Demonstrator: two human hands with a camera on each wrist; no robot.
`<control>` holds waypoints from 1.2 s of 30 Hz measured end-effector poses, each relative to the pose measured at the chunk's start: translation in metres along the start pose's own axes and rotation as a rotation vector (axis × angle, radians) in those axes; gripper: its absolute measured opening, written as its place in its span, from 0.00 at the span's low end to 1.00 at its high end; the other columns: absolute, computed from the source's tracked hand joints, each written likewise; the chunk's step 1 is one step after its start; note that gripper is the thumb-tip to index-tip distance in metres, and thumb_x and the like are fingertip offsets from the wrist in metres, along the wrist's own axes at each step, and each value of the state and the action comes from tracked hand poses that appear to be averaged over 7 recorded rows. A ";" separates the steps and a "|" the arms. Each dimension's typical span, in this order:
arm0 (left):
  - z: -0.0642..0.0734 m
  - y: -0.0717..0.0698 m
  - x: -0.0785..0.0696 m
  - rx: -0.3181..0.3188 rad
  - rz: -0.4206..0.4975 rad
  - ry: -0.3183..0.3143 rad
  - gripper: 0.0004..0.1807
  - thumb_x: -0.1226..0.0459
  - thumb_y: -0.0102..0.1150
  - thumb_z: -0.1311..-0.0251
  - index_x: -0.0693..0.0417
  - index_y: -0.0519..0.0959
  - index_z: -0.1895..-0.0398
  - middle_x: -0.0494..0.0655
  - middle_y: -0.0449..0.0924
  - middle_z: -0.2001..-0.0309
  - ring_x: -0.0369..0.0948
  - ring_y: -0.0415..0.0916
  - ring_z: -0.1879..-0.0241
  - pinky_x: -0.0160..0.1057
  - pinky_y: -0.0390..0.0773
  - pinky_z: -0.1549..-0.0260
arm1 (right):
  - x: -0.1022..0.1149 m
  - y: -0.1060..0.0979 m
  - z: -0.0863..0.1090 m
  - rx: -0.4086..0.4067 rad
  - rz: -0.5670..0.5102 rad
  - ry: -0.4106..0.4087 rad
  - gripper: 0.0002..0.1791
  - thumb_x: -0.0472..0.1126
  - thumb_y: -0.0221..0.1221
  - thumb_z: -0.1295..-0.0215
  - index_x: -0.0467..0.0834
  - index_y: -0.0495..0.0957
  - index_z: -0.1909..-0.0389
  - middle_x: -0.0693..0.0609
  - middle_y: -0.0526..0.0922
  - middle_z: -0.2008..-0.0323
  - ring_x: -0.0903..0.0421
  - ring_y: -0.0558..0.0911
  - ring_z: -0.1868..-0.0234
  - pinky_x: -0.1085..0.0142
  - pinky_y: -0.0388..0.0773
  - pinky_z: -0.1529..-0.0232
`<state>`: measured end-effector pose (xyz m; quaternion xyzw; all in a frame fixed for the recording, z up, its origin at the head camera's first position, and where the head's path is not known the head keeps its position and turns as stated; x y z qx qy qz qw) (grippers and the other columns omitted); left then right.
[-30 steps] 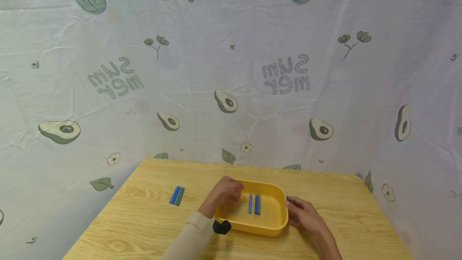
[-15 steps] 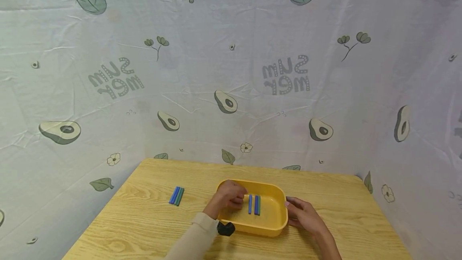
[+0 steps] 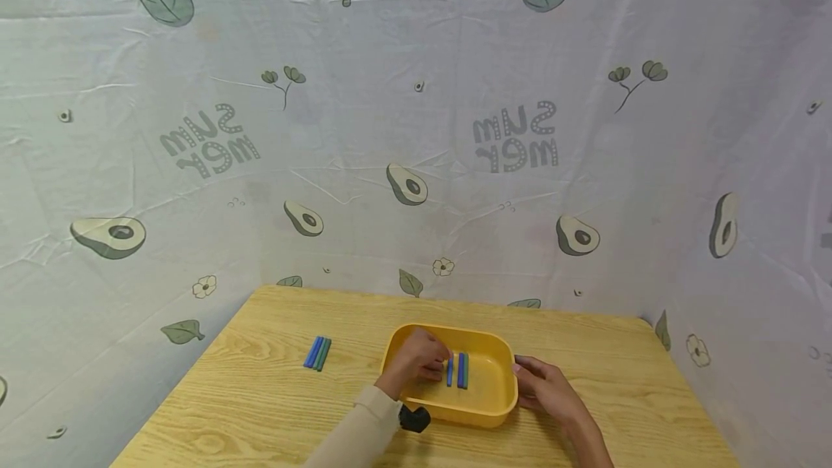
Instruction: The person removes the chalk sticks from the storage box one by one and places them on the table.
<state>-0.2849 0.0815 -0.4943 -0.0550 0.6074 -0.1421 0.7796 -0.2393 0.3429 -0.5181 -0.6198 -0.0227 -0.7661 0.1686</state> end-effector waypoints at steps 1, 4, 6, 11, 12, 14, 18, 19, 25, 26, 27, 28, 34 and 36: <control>0.000 0.001 0.000 -0.005 -0.007 -0.004 0.09 0.75 0.73 0.42 0.61 0.83 0.77 0.47 0.75 0.78 0.43 0.77 0.78 0.47 0.91 0.71 | 0.000 0.000 0.000 0.001 0.001 0.000 0.42 0.52 0.52 0.14 0.25 0.53 0.19 0.26 0.73 0.29 0.46 0.88 0.41 0.54 0.90 0.46; -0.002 0.005 0.000 -0.027 -0.031 -0.009 0.06 0.75 0.74 0.43 0.63 0.85 0.73 0.51 0.80 0.74 0.46 0.82 0.75 0.48 0.91 0.71 | 0.000 0.000 0.000 0.000 0.003 0.000 0.42 0.53 0.52 0.14 0.25 0.52 0.19 0.26 0.73 0.29 0.46 0.88 0.41 0.55 0.90 0.45; -0.004 0.007 0.001 -0.046 -0.049 -0.011 0.11 0.75 0.75 0.44 0.59 0.82 0.78 0.51 0.80 0.75 0.47 0.84 0.75 0.48 0.91 0.73 | 0.001 0.000 0.001 0.000 0.005 0.001 0.42 0.52 0.52 0.14 0.25 0.52 0.19 0.26 0.73 0.29 0.46 0.88 0.41 0.55 0.90 0.45; -0.007 0.012 0.002 -0.083 -0.081 0.005 0.19 0.76 0.76 0.47 0.54 0.76 0.85 0.46 0.73 0.82 0.44 0.81 0.81 0.46 0.90 0.77 | 0.002 0.000 0.000 -0.004 0.008 0.003 0.42 0.52 0.52 0.14 0.24 0.52 0.19 0.25 0.72 0.28 0.46 0.88 0.42 0.55 0.90 0.45; -0.007 0.013 0.001 -0.093 -0.091 0.006 0.19 0.77 0.77 0.47 0.55 0.76 0.85 0.46 0.72 0.83 0.44 0.80 0.82 0.46 0.89 0.78 | 0.001 0.000 0.000 -0.004 0.009 0.002 0.42 0.52 0.52 0.14 0.24 0.52 0.19 0.25 0.72 0.28 0.46 0.88 0.42 0.55 0.90 0.45; -0.007 0.015 0.002 -0.114 -0.118 0.003 0.19 0.77 0.78 0.49 0.55 0.77 0.85 0.45 0.71 0.84 0.44 0.80 0.83 0.44 0.89 0.79 | 0.001 0.000 0.000 -0.001 0.010 -0.001 0.42 0.52 0.52 0.14 0.24 0.52 0.19 0.25 0.71 0.28 0.46 0.88 0.41 0.55 0.90 0.45; -0.008 0.019 0.003 -0.167 -0.198 0.021 0.22 0.75 0.82 0.54 0.54 0.75 0.88 0.46 0.73 0.87 0.45 0.82 0.85 0.41 0.86 0.83 | 0.000 0.000 -0.001 0.009 0.011 -0.003 0.42 0.52 0.51 0.14 0.23 0.51 0.19 0.25 0.73 0.28 0.45 0.88 0.41 0.55 0.90 0.45; -0.009 0.020 0.003 -0.179 -0.222 0.032 0.23 0.75 0.84 0.55 0.53 0.74 0.89 0.46 0.74 0.87 0.45 0.83 0.86 0.40 0.85 0.84 | 0.000 0.000 -0.001 0.011 0.009 -0.002 0.42 0.52 0.51 0.13 0.23 0.51 0.19 0.26 0.74 0.29 0.45 0.88 0.41 0.55 0.90 0.45; -0.011 0.022 0.005 -0.222 -0.302 0.087 0.23 0.74 0.87 0.59 0.54 0.76 0.90 0.46 0.77 0.86 0.44 0.81 0.88 0.37 0.83 0.87 | -0.001 0.001 -0.002 0.006 0.014 0.009 0.43 0.53 0.51 0.13 0.23 0.51 0.19 0.26 0.75 0.30 0.46 0.88 0.41 0.55 0.90 0.45; -0.012 0.023 0.005 -0.221 -0.300 0.085 0.23 0.74 0.87 0.59 0.54 0.76 0.90 0.46 0.77 0.86 0.43 0.81 0.88 0.37 0.82 0.87 | -0.001 0.001 -0.002 0.005 0.015 0.011 0.43 0.53 0.51 0.13 0.23 0.51 0.19 0.26 0.75 0.30 0.46 0.88 0.41 0.55 0.90 0.45; -0.012 0.023 0.006 -0.221 -0.301 0.082 0.23 0.74 0.87 0.59 0.53 0.76 0.90 0.46 0.76 0.86 0.43 0.81 0.88 0.37 0.82 0.87 | -0.001 0.001 -0.002 0.004 0.016 0.011 0.42 0.53 0.51 0.13 0.23 0.51 0.19 0.26 0.75 0.30 0.46 0.88 0.41 0.55 0.90 0.45; -0.012 0.023 0.006 -0.218 -0.298 0.077 0.24 0.74 0.87 0.59 0.52 0.75 0.91 0.45 0.75 0.87 0.43 0.81 0.88 0.37 0.82 0.87 | -0.001 0.001 -0.003 0.005 0.016 0.012 0.42 0.53 0.50 0.13 0.24 0.51 0.19 0.26 0.74 0.29 0.45 0.88 0.41 0.55 0.90 0.45; -0.013 0.025 0.006 -0.218 -0.313 0.076 0.31 0.73 0.88 0.59 0.48 0.68 0.92 0.43 0.70 0.89 0.44 0.80 0.88 0.37 0.82 0.86 | 0.000 0.000 -0.003 0.001 0.016 0.013 0.42 0.52 0.50 0.13 0.24 0.51 0.19 0.25 0.73 0.29 0.45 0.88 0.41 0.55 0.90 0.45; -0.012 0.026 0.005 -0.223 -0.317 0.078 0.28 0.72 0.88 0.60 0.49 0.71 0.92 0.43 0.72 0.88 0.43 0.80 0.88 0.37 0.82 0.86 | 0.000 0.000 -0.003 -0.001 0.017 0.012 0.42 0.52 0.50 0.13 0.24 0.51 0.19 0.25 0.73 0.29 0.45 0.88 0.41 0.55 0.90 0.46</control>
Point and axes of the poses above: each hand's wrist, its own z-axis away from the middle knuckle, its own y-axis out of the palm, x = y × z, the point moved 5 cm from there along -z, towards the middle knuckle
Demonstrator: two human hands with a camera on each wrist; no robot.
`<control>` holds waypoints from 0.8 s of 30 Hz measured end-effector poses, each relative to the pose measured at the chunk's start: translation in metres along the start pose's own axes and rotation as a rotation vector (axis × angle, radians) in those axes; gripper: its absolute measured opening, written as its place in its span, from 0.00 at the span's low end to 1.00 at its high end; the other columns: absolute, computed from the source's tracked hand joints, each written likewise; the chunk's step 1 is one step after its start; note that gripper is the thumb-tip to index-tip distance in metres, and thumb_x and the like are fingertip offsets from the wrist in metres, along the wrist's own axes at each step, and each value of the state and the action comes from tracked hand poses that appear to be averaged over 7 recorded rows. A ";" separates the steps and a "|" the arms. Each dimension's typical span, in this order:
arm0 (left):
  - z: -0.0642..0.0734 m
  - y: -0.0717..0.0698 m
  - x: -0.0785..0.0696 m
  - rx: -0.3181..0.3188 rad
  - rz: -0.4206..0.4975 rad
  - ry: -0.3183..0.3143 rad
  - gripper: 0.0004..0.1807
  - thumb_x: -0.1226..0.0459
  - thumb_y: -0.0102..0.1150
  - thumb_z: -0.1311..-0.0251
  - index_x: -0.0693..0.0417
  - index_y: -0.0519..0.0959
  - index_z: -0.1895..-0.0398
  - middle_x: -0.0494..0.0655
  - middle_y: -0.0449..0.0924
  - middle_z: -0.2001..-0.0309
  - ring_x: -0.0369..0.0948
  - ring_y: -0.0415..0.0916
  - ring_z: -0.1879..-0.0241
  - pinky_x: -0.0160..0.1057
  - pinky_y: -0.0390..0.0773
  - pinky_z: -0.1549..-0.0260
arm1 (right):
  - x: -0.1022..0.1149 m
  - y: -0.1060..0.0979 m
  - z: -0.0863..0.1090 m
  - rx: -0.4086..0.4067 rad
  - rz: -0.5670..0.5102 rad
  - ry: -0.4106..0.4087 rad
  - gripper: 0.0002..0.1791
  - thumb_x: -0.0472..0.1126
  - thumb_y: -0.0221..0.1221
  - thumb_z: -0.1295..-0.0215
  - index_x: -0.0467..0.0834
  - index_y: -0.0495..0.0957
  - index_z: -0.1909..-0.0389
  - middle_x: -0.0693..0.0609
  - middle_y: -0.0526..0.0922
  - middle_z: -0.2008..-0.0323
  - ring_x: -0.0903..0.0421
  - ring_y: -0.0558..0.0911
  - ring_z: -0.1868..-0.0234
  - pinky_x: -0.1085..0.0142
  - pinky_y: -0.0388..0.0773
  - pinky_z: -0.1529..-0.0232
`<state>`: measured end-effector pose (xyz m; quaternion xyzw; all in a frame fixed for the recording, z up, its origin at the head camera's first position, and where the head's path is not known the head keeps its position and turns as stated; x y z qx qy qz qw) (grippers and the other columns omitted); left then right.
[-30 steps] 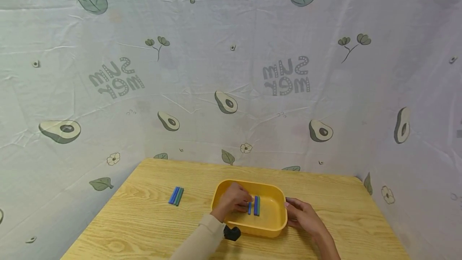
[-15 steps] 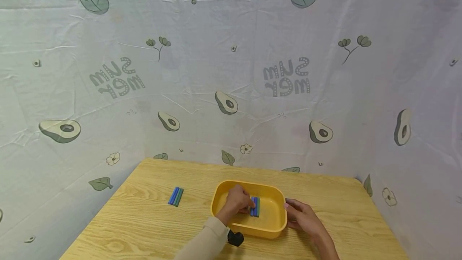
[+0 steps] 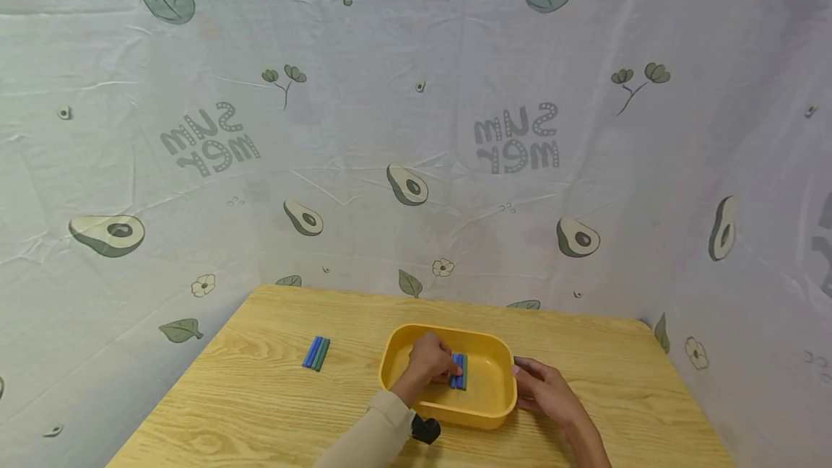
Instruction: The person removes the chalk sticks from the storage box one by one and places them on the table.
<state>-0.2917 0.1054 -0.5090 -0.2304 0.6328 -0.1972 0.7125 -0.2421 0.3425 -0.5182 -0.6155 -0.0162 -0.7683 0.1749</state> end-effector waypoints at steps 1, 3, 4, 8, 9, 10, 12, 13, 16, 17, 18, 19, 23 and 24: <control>0.000 0.000 0.000 -0.002 -0.001 0.001 0.27 0.72 0.88 0.60 0.50 0.73 0.92 0.43 0.72 0.88 0.43 0.80 0.88 0.37 0.82 0.86 | 0.000 0.000 0.000 0.000 -0.001 0.000 0.42 0.52 0.50 0.13 0.24 0.51 0.19 0.25 0.73 0.29 0.45 0.88 0.41 0.55 0.90 0.45; 0.001 -0.001 0.000 -0.008 -0.004 0.003 0.24 0.72 0.88 0.60 0.53 0.76 0.91 0.43 0.74 0.89 0.43 0.80 0.88 0.37 0.82 0.87 | -0.001 0.000 0.000 0.000 0.000 -0.002 0.42 0.52 0.50 0.13 0.23 0.51 0.19 0.25 0.73 0.29 0.45 0.88 0.40 0.55 0.90 0.46; 0.001 -0.001 0.000 -0.011 -0.003 0.006 0.23 0.72 0.88 0.60 0.54 0.77 0.91 0.43 0.74 0.89 0.43 0.80 0.88 0.37 0.82 0.87 | -0.001 0.000 0.000 0.000 0.000 -0.002 0.42 0.52 0.50 0.13 0.23 0.51 0.19 0.25 0.73 0.29 0.45 0.88 0.40 0.55 0.90 0.46; 0.001 0.000 0.001 -0.012 0.002 0.010 0.20 0.71 0.88 0.59 0.56 0.80 0.89 0.44 0.76 0.87 0.42 0.81 0.87 0.36 0.82 0.86 | -0.001 0.001 0.001 -0.003 0.000 -0.002 0.42 0.53 0.51 0.13 0.24 0.51 0.19 0.25 0.72 0.28 0.45 0.88 0.40 0.55 0.90 0.46; 0.001 0.000 0.001 -0.012 0.004 0.009 0.19 0.71 0.88 0.59 0.56 0.80 0.88 0.44 0.77 0.87 0.42 0.81 0.87 0.36 0.83 0.86 | -0.001 0.001 0.000 -0.005 0.001 -0.001 0.42 0.53 0.51 0.13 0.24 0.52 0.19 0.25 0.72 0.28 0.45 0.88 0.40 0.55 0.90 0.46; 0.001 0.001 0.001 -0.011 0.004 0.009 0.19 0.71 0.88 0.59 0.55 0.81 0.87 0.44 0.78 0.86 0.41 0.82 0.87 0.36 0.83 0.85 | -0.001 0.001 0.000 -0.007 0.000 0.000 0.42 0.53 0.51 0.14 0.24 0.52 0.19 0.25 0.72 0.28 0.45 0.88 0.40 0.55 0.90 0.46; 0.000 0.001 0.001 -0.004 0.013 0.008 0.18 0.72 0.87 0.58 0.55 0.82 0.87 0.45 0.79 0.85 0.41 0.82 0.87 0.37 0.84 0.85 | -0.002 0.001 0.000 -0.011 0.000 0.002 0.42 0.53 0.51 0.14 0.24 0.52 0.19 0.25 0.73 0.28 0.45 0.88 0.40 0.55 0.90 0.46; 0.000 0.001 0.001 0.000 0.023 0.004 0.17 0.73 0.87 0.57 0.55 0.82 0.86 0.45 0.79 0.85 0.41 0.83 0.86 0.37 0.84 0.84 | -0.002 0.000 0.000 -0.014 0.001 0.002 0.42 0.53 0.51 0.14 0.24 0.52 0.19 0.25 0.73 0.28 0.45 0.88 0.40 0.55 0.90 0.46; -0.002 0.000 0.001 0.014 0.040 -0.004 0.16 0.74 0.85 0.55 0.56 0.83 0.85 0.45 0.78 0.84 0.41 0.83 0.86 0.37 0.85 0.83 | -0.002 0.000 0.000 -0.019 -0.001 0.001 0.42 0.52 0.51 0.14 0.24 0.52 0.19 0.25 0.73 0.29 0.45 0.88 0.41 0.55 0.90 0.46; -0.002 0.000 0.001 0.020 0.045 -0.009 0.15 0.75 0.84 0.54 0.56 0.83 0.84 0.46 0.78 0.84 0.41 0.83 0.86 0.36 0.85 0.83 | -0.002 0.000 0.000 -0.017 -0.002 -0.001 0.42 0.52 0.51 0.14 0.24 0.52 0.19 0.25 0.73 0.29 0.45 0.88 0.41 0.55 0.90 0.46; -0.002 0.000 0.001 0.024 0.051 -0.017 0.15 0.76 0.84 0.54 0.57 0.83 0.83 0.46 0.78 0.83 0.41 0.84 0.85 0.36 0.85 0.83 | -0.002 0.000 0.000 -0.016 -0.002 -0.004 0.41 0.52 0.51 0.14 0.24 0.52 0.19 0.25 0.73 0.28 0.46 0.88 0.41 0.55 0.90 0.46; -0.002 -0.001 0.001 0.028 0.051 -0.021 0.14 0.76 0.83 0.54 0.58 0.84 0.82 0.46 0.78 0.82 0.41 0.84 0.84 0.36 0.85 0.82 | -0.002 0.000 0.000 -0.014 -0.003 -0.006 0.42 0.52 0.51 0.14 0.24 0.52 0.19 0.25 0.73 0.29 0.46 0.88 0.41 0.55 0.90 0.46; -0.001 -0.003 0.001 0.042 0.050 -0.031 0.11 0.77 0.83 0.54 0.60 0.86 0.75 0.47 0.79 0.78 0.42 0.85 0.82 0.37 0.86 0.80 | -0.001 0.001 0.000 -0.005 -0.006 -0.011 0.42 0.52 0.51 0.14 0.24 0.51 0.19 0.25 0.73 0.29 0.46 0.88 0.41 0.56 0.90 0.46; -0.001 -0.004 0.001 0.047 0.053 -0.032 0.11 0.77 0.82 0.53 0.61 0.87 0.73 0.48 0.80 0.77 0.42 0.86 0.81 0.37 0.87 0.80 | -0.001 0.001 0.000 -0.005 -0.006 -0.010 0.42 0.52 0.51 0.14 0.24 0.51 0.18 0.25 0.73 0.29 0.46 0.88 0.41 0.55 0.90 0.46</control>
Point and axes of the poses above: each hand's wrist, its own z-axis away from the middle knuckle, its own y-axis out of the palm, x = y × z, the point moved 5 cm from there along -z, towards the middle knuckle
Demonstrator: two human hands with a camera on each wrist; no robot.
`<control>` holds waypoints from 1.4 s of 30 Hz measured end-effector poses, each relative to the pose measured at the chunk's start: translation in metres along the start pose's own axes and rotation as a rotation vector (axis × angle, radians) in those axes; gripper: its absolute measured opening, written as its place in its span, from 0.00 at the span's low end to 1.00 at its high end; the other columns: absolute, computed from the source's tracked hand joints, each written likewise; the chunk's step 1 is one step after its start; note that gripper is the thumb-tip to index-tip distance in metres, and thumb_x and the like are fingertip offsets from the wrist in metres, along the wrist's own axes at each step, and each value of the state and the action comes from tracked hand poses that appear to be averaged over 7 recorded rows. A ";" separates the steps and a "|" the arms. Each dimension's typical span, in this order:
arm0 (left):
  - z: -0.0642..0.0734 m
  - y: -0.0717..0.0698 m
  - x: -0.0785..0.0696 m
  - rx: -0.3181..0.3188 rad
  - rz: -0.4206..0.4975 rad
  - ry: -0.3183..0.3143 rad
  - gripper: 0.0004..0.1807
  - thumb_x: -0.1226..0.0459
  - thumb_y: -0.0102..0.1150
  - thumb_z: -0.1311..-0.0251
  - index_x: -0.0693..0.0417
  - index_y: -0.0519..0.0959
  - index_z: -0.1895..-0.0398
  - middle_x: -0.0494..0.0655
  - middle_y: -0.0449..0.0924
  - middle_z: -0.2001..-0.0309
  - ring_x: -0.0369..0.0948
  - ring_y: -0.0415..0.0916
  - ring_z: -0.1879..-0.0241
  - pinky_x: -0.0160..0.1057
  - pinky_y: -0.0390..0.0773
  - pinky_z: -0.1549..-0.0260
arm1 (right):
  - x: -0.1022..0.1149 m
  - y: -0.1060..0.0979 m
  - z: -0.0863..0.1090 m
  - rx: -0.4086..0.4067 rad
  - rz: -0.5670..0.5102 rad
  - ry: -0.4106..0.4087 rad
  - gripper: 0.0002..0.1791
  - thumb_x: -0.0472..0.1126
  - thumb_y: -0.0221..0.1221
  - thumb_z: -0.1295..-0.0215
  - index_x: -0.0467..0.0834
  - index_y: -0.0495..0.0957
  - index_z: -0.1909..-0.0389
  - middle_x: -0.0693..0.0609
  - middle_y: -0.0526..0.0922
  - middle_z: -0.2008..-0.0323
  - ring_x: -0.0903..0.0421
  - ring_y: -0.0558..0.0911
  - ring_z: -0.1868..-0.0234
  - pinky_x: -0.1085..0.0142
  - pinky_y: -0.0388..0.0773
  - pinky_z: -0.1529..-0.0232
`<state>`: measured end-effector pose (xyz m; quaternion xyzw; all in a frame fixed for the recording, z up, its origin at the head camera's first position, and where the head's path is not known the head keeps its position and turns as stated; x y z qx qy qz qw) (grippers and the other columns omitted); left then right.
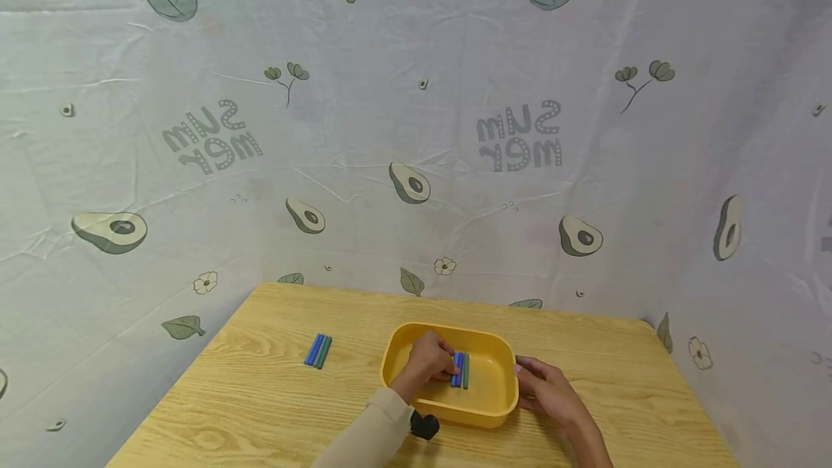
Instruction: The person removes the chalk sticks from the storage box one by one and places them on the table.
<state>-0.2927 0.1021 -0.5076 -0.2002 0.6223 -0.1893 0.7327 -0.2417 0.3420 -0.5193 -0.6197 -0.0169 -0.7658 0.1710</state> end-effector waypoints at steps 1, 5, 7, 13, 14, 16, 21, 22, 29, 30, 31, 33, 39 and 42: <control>0.000 0.000 0.000 0.005 0.005 -0.001 0.10 0.77 0.81 0.53 0.61 0.87 0.72 0.49 0.80 0.76 0.43 0.86 0.81 0.37 0.87 0.80 | 0.000 0.000 0.000 0.000 -0.001 0.002 0.42 0.52 0.51 0.14 0.24 0.51 0.18 0.25 0.73 0.29 0.46 0.88 0.41 0.55 0.90 0.46; 0.000 0.000 0.000 0.016 0.015 -0.004 0.08 0.78 0.78 0.50 0.61 0.87 0.71 0.50 0.81 0.76 0.44 0.86 0.81 0.39 0.87 0.79 | 0.002 0.000 0.001 -0.018 0.001 0.010 0.42 0.52 0.52 0.14 0.24 0.52 0.18 0.26 0.74 0.29 0.46 0.88 0.41 0.55 0.90 0.46; -0.001 0.000 0.001 0.019 0.022 -0.007 0.08 0.78 0.78 0.51 0.60 0.87 0.75 0.50 0.81 0.78 0.43 0.85 0.81 0.39 0.87 0.80 | 0.002 0.001 0.001 -0.028 0.003 0.011 0.41 0.52 0.52 0.14 0.25 0.52 0.19 0.26 0.74 0.29 0.46 0.88 0.42 0.55 0.90 0.46; -0.003 -0.001 0.003 0.030 0.032 -0.015 0.15 0.77 0.77 0.53 0.55 0.81 0.86 0.45 0.77 0.84 0.41 0.82 0.83 0.39 0.87 0.81 | 0.002 0.001 0.001 -0.027 0.002 0.008 0.41 0.51 0.52 0.14 0.25 0.53 0.19 0.24 0.70 0.27 0.46 0.88 0.41 0.55 0.90 0.46; -0.002 -0.002 0.003 0.034 0.036 -0.017 0.16 0.77 0.77 0.53 0.55 0.80 0.86 0.45 0.76 0.85 0.41 0.81 0.84 0.39 0.87 0.81 | 0.002 0.001 0.001 -0.026 0.001 0.008 0.41 0.51 0.52 0.14 0.25 0.53 0.19 0.24 0.70 0.27 0.46 0.88 0.41 0.55 0.90 0.46; -0.001 -0.003 0.001 0.044 0.042 -0.014 0.17 0.77 0.76 0.52 0.54 0.79 0.87 0.44 0.75 0.85 0.41 0.81 0.84 0.40 0.87 0.80 | 0.003 0.001 0.001 -0.026 -0.001 0.008 0.41 0.51 0.52 0.14 0.25 0.52 0.19 0.24 0.69 0.26 0.46 0.88 0.41 0.55 0.90 0.46; 0.002 -0.007 -0.002 0.070 0.069 -0.011 0.14 0.77 0.74 0.50 0.55 0.81 0.82 0.45 0.77 0.82 0.41 0.82 0.82 0.41 0.89 0.77 | 0.003 0.001 0.001 -0.026 0.000 0.007 0.41 0.51 0.52 0.14 0.24 0.52 0.19 0.24 0.71 0.27 0.46 0.88 0.41 0.55 0.90 0.46; 0.003 -0.007 -0.002 0.074 0.078 -0.013 0.12 0.78 0.74 0.51 0.56 0.82 0.81 0.45 0.78 0.81 0.41 0.83 0.81 0.41 0.89 0.77 | 0.003 0.001 0.001 -0.025 0.001 0.007 0.41 0.51 0.52 0.14 0.24 0.52 0.19 0.24 0.71 0.28 0.46 0.88 0.41 0.55 0.90 0.46; 0.001 -0.006 0.001 0.094 0.124 -0.032 0.13 0.79 0.76 0.52 0.58 0.83 0.69 0.47 0.82 0.74 0.40 0.84 0.77 0.42 0.90 0.73 | 0.003 0.002 0.001 -0.032 0.005 0.017 0.41 0.51 0.53 0.14 0.24 0.53 0.19 0.25 0.72 0.28 0.46 0.88 0.41 0.54 0.90 0.46; 0.000 -0.006 0.003 0.097 0.135 -0.036 0.13 0.79 0.76 0.52 0.58 0.84 0.68 0.48 0.83 0.74 0.41 0.84 0.77 0.42 0.90 0.73 | 0.003 0.002 0.001 -0.033 0.005 0.018 0.41 0.51 0.52 0.14 0.25 0.53 0.19 0.25 0.72 0.28 0.46 0.88 0.41 0.54 0.90 0.46; -0.001 -0.006 0.003 0.099 0.140 -0.037 0.13 0.78 0.76 0.52 0.58 0.84 0.67 0.47 0.83 0.74 0.41 0.85 0.77 0.42 0.90 0.73 | 0.003 0.002 0.001 -0.037 0.005 0.019 0.41 0.51 0.52 0.14 0.25 0.54 0.19 0.25 0.72 0.28 0.46 0.88 0.41 0.54 0.90 0.46; -0.002 -0.005 0.005 0.103 0.155 -0.039 0.13 0.78 0.76 0.51 0.58 0.85 0.66 0.47 0.84 0.73 0.41 0.85 0.77 0.42 0.90 0.73 | 0.003 0.002 0.001 -0.034 0.004 0.020 0.41 0.51 0.52 0.14 0.25 0.53 0.19 0.25 0.72 0.28 0.46 0.88 0.41 0.54 0.90 0.46; -0.002 -0.006 0.007 0.114 0.181 -0.034 0.13 0.77 0.76 0.50 0.61 0.86 0.61 0.47 0.85 0.71 0.41 0.86 0.75 0.42 0.91 0.70 | 0.003 0.002 0.002 -0.028 0.004 0.020 0.42 0.52 0.52 0.14 0.24 0.52 0.19 0.25 0.73 0.29 0.46 0.88 0.41 0.54 0.90 0.46; -0.002 -0.006 0.007 0.120 0.190 -0.035 0.12 0.77 0.75 0.47 0.62 0.86 0.60 0.48 0.86 0.71 0.41 0.86 0.74 0.42 0.91 0.69 | 0.002 0.002 0.003 -0.025 0.006 0.019 0.42 0.52 0.52 0.14 0.24 0.52 0.19 0.25 0.74 0.29 0.47 0.88 0.41 0.55 0.90 0.46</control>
Point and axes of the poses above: each hand's wrist, its own z-axis away from the middle knuckle, its own y-axis out of the palm, x = y × z, the point moved 5 cm from there along -z, towards the middle knuckle
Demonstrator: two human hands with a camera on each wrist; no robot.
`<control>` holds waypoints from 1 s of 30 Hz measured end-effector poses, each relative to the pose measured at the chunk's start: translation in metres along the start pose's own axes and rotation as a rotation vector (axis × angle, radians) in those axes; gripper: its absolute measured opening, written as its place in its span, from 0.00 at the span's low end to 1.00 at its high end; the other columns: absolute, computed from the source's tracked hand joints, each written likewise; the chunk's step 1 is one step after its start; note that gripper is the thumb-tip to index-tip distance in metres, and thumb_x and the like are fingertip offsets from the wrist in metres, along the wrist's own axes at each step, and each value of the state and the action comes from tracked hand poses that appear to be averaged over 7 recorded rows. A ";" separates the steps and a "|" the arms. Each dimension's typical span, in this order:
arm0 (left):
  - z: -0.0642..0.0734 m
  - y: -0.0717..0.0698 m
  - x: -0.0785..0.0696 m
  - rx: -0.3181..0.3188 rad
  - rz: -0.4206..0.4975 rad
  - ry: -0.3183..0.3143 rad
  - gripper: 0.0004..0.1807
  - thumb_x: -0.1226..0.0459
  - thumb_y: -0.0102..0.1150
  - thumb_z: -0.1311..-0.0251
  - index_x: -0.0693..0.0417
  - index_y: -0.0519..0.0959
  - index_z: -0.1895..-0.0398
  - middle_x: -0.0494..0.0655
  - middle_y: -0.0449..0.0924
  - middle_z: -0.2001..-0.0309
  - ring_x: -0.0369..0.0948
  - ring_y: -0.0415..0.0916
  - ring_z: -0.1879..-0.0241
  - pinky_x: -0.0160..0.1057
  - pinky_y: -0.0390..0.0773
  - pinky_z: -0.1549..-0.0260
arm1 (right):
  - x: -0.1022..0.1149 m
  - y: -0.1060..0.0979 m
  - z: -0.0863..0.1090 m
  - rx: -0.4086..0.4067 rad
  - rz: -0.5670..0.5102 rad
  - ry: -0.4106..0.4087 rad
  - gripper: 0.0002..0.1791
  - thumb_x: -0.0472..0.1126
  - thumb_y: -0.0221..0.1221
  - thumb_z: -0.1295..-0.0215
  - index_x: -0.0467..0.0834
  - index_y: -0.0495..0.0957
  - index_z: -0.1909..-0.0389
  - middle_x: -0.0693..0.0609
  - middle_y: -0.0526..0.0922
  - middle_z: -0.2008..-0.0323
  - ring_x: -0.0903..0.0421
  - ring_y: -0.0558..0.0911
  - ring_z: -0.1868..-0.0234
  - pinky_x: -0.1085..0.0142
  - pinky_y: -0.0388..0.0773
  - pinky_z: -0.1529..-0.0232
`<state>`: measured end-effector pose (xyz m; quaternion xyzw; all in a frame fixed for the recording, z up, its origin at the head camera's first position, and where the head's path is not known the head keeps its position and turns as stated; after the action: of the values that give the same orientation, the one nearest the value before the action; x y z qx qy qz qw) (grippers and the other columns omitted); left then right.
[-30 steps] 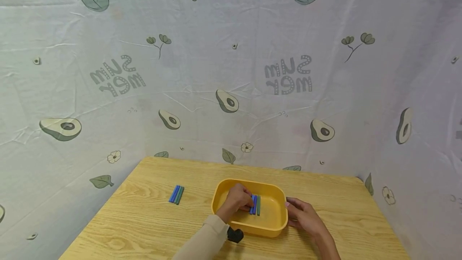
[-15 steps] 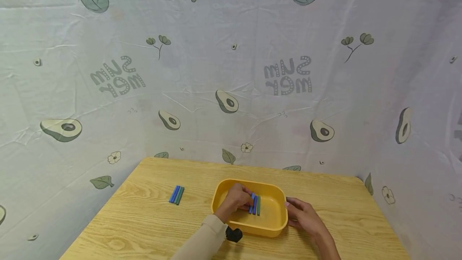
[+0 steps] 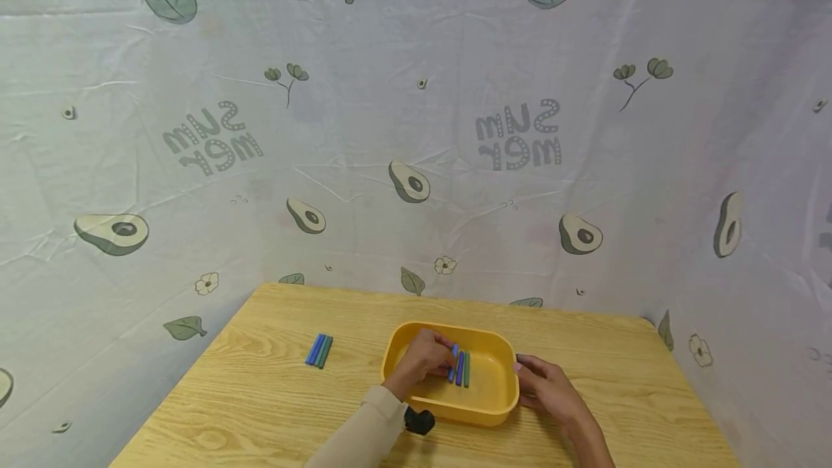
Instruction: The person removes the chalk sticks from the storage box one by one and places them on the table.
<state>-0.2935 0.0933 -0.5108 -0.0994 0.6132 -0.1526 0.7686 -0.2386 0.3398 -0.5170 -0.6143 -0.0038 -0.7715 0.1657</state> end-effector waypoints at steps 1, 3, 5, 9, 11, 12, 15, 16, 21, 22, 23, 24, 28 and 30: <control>0.000 0.000 0.000 0.002 0.003 -0.001 0.11 0.76 0.75 0.46 0.62 0.86 0.60 0.48 0.85 0.71 0.41 0.86 0.74 0.43 0.91 0.69 | 0.000 0.000 0.000 0.001 0.000 0.000 0.42 0.52 0.52 0.14 0.24 0.52 0.19 0.26 0.74 0.29 0.47 0.88 0.41 0.55 0.90 0.46; 0.000 0.000 0.000 0.003 0.011 -0.006 0.10 0.77 0.74 0.46 0.62 0.85 0.61 0.48 0.85 0.71 0.42 0.86 0.74 0.43 0.91 0.68 | 0.000 -0.001 0.000 0.006 -0.002 -0.001 0.42 0.52 0.52 0.14 0.24 0.52 0.19 0.26 0.75 0.30 0.47 0.88 0.41 0.55 0.90 0.46; 0.001 0.000 0.000 0.005 0.019 -0.011 0.10 0.77 0.74 0.45 0.62 0.85 0.62 0.49 0.85 0.71 0.42 0.87 0.74 0.43 0.92 0.68 | 0.000 -0.001 0.000 0.011 -0.002 -0.004 0.42 0.52 0.52 0.14 0.24 0.52 0.19 0.26 0.75 0.30 0.47 0.88 0.41 0.55 0.90 0.46; 0.001 0.001 0.002 0.016 0.047 -0.028 0.10 0.78 0.74 0.45 0.63 0.85 0.62 0.50 0.85 0.71 0.43 0.87 0.73 0.44 0.92 0.68 | 0.000 -0.001 0.000 0.008 0.002 -0.004 0.42 0.53 0.52 0.14 0.25 0.53 0.19 0.26 0.75 0.30 0.46 0.88 0.41 0.55 0.90 0.46; 0.002 0.001 0.002 0.024 0.059 -0.034 0.10 0.78 0.73 0.45 0.63 0.85 0.61 0.50 0.84 0.70 0.42 0.86 0.73 0.44 0.92 0.67 | 0.000 -0.001 -0.001 -0.001 0.003 -0.003 0.42 0.52 0.52 0.14 0.25 0.53 0.19 0.26 0.75 0.30 0.46 0.88 0.41 0.55 0.90 0.46; 0.002 0.001 0.001 0.028 0.066 -0.038 0.10 0.78 0.73 0.44 0.63 0.85 0.60 0.50 0.85 0.70 0.42 0.86 0.73 0.44 0.92 0.67 | 0.000 -0.001 -0.001 -0.006 0.004 -0.002 0.41 0.52 0.52 0.14 0.25 0.54 0.19 0.26 0.74 0.30 0.46 0.88 0.41 0.55 0.90 0.46; 0.003 0.001 0.000 0.039 0.080 -0.041 0.10 0.78 0.72 0.43 0.63 0.85 0.59 0.50 0.85 0.69 0.41 0.86 0.72 0.43 0.92 0.67 | 0.000 -0.001 -0.001 -0.008 0.005 -0.005 0.41 0.52 0.52 0.14 0.25 0.54 0.19 0.26 0.74 0.29 0.45 0.88 0.41 0.55 0.90 0.46; 0.003 0.001 -0.001 0.042 0.086 -0.045 0.10 0.78 0.72 0.43 0.63 0.85 0.58 0.50 0.85 0.69 0.41 0.86 0.72 0.43 0.92 0.66 | 0.000 -0.001 -0.001 -0.006 0.006 -0.007 0.41 0.52 0.52 0.14 0.25 0.53 0.19 0.26 0.74 0.30 0.45 0.88 0.41 0.55 0.90 0.46; 0.005 -0.002 -0.002 0.056 0.105 -0.043 0.11 0.77 0.71 0.43 0.65 0.85 0.57 0.50 0.85 0.69 0.41 0.86 0.72 0.43 0.92 0.66 | 0.000 -0.001 -0.002 0.004 0.006 -0.015 0.41 0.52 0.51 0.14 0.25 0.53 0.19 0.27 0.77 0.32 0.46 0.88 0.40 0.55 0.90 0.46; 0.005 -0.002 -0.002 0.059 0.110 -0.042 0.11 0.77 0.71 0.43 0.65 0.85 0.57 0.50 0.85 0.69 0.41 0.87 0.72 0.43 0.92 0.66 | 0.000 -0.001 -0.002 0.005 0.006 -0.016 0.41 0.52 0.51 0.14 0.25 0.53 0.19 0.27 0.77 0.32 0.46 0.88 0.40 0.55 0.90 0.46; 0.006 -0.003 -0.002 0.062 0.114 -0.040 0.11 0.77 0.71 0.43 0.65 0.85 0.57 0.50 0.85 0.69 0.41 0.87 0.71 0.43 0.92 0.66 | -0.001 -0.001 -0.002 0.004 0.005 -0.016 0.41 0.52 0.51 0.14 0.25 0.53 0.19 0.27 0.77 0.32 0.46 0.88 0.41 0.55 0.90 0.46; 0.006 -0.003 -0.002 0.064 0.116 -0.037 0.11 0.77 0.71 0.43 0.65 0.84 0.57 0.51 0.85 0.68 0.42 0.87 0.71 0.43 0.92 0.66 | -0.001 -0.001 -0.002 0.004 0.004 -0.015 0.41 0.52 0.51 0.14 0.25 0.53 0.19 0.27 0.77 0.31 0.47 0.88 0.41 0.55 0.90 0.46; 0.006 -0.004 -0.002 0.069 0.115 -0.035 0.10 0.76 0.71 0.42 0.64 0.85 0.57 0.51 0.85 0.67 0.42 0.87 0.71 0.42 0.92 0.67 | -0.001 -0.001 -0.002 0.005 0.002 -0.015 0.41 0.52 0.52 0.14 0.25 0.54 0.19 0.26 0.74 0.30 0.46 0.87 0.41 0.55 0.90 0.46; 0.006 -0.004 -0.003 0.072 0.115 -0.036 0.10 0.76 0.71 0.42 0.63 0.85 0.57 0.50 0.85 0.67 0.41 0.87 0.71 0.41 0.92 0.67 | -0.001 -0.001 -0.002 0.005 0.001 -0.014 0.41 0.52 0.52 0.14 0.25 0.54 0.19 0.26 0.73 0.29 0.46 0.87 0.41 0.55 0.90 0.46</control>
<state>-0.2890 0.0901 -0.5057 -0.0390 0.5980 -0.1285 0.7902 -0.2409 0.3405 -0.5180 -0.6194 -0.0066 -0.7669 0.1675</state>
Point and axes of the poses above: each hand's wrist, its own z-axis away from the middle knuckle, its own y-axis out of the palm, x = y × z, the point moved 5 cm from there along -z, towards the middle knuckle
